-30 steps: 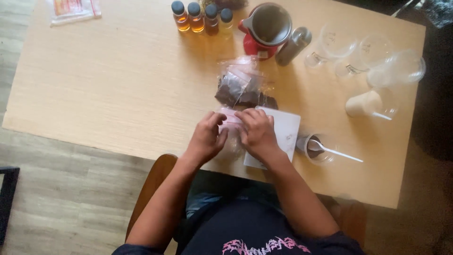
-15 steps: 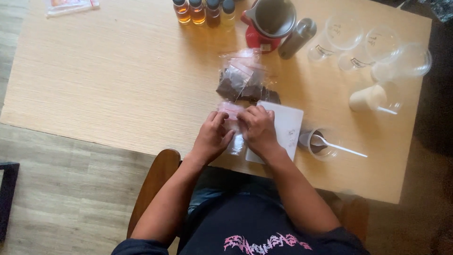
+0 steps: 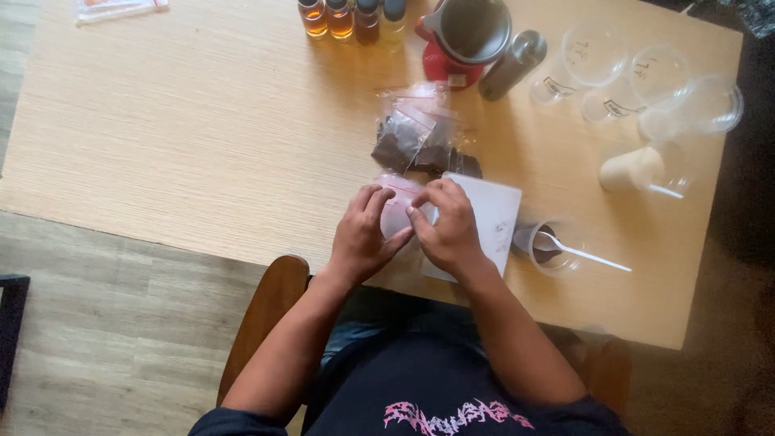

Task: The person scoops a dark brown powder from a plastic cup using a white plastic spoon and transfers it into small, clear plastic bags. They seal each bag after filling it and place it on the table. The process is repeated multiple times.

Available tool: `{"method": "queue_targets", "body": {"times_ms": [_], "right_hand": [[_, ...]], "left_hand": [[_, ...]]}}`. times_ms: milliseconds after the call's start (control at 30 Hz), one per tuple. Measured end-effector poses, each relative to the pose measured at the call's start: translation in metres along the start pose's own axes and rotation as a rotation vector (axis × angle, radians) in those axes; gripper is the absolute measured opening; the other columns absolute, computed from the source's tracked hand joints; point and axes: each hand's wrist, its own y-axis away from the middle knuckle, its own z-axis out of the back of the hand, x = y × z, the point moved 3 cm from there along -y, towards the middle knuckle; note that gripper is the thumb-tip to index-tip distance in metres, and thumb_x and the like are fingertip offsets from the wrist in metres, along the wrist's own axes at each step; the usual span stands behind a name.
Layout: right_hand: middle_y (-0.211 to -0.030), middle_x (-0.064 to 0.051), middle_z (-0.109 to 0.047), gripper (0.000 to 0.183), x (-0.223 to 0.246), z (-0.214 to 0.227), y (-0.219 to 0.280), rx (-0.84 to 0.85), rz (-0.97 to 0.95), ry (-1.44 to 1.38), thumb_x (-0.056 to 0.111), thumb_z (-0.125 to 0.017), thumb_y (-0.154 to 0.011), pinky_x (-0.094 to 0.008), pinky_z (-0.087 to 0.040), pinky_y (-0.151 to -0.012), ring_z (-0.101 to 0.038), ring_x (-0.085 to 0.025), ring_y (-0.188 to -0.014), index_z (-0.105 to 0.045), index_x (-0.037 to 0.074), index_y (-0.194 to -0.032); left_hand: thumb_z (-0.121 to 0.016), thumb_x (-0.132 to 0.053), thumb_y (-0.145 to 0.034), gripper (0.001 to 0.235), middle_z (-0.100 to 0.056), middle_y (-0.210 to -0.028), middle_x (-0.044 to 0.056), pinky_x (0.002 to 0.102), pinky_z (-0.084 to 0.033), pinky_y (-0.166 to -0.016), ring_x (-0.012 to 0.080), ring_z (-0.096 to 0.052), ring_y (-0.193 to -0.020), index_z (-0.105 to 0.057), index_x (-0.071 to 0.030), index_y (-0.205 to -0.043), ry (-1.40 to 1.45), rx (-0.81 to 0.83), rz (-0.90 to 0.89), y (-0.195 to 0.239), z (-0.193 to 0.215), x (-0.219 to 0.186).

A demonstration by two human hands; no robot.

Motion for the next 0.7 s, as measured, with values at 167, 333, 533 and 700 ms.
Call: {"method": "queue_targets", "body": {"times_ms": [167, 333, 533, 700], "right_hand": [[-0.088, -0.008, -0.071, 0.002, 0.007, 0.010, 0.009, 0.019, -0.183, -0.162, 0.016, -0.073, -0.094, -0.047, -0.053, -0.079, -0.069, -0.029, -0.091, -0.074, 0.015, -0.094], [-0.083, -0.010, -0.071, 0.004, 0.022, 0.025, 0.018, 0.036, -0.251, -0.292, 0.015, -0.071, -0.096, -0.048, -0.055, -0.083, -0.074, -0.028, -0.078, -0.073, 0.013, -0.097], [-0.081, -0.011, -0.071, 0.004, 0.025, 0.037, 0.027, 0.030, -0.259, -0.398, 0.013, -0.068, -0.098, -0.046, -0.054, -0.079, -0.077, -0.026, -0.072, -0.072, 0.010, -0.099], [-0.103, -0.013, -0.069, 0.014, 0.009, 0.042, 0.036, -0.066, -0.089, -0.544, 0.018, -0.064, -0.102, -0.050, -0.055, -0.090, -0.073, -0.030, -0.098, -0.068, 0.012, -0.113]], "left_hand": [[-0.089, -0.044, -0.074, 0.067, -0.066, -0.119, 0.018, 0.047, -0.051, -0.095, 0.0382, -0.064, -0.117, -0.068, -0.006, -0.126, -0.201, -0.225, -0.157, 0.005, -0.004, -0.013], [-0.089, -0.040, -0.071, 0.062, -0.069, -0.116, 0.014, 0.044, -0.049, -0.095, 0.0363, -0.066, -0.116, -0.071, -0.008, -0.121, -0.197, -0.377, -0.267, 0.006, -0.006, -0.024], [-0.093, -0.032, -0.070, 0.064, -0.070, -0.115, 0.016, 0.049, -0.048, -0.099, 0.0393, -0.065, -0.117, -0.071, -0.006, -0.124, -0.041, -0.375, -0.284, 0.009, -0.009, -0.028], [-0.093, -0.032, -0.074, 0.059, -0.071, -0.114, 0.018, 0.052, -0.050, -0.100, 0.0419, -0.066, -0.116, -0.072, -0.004, -0.122, 0.081, -0.373, -0.332, 0.007, 0.001, -0.039]]}}
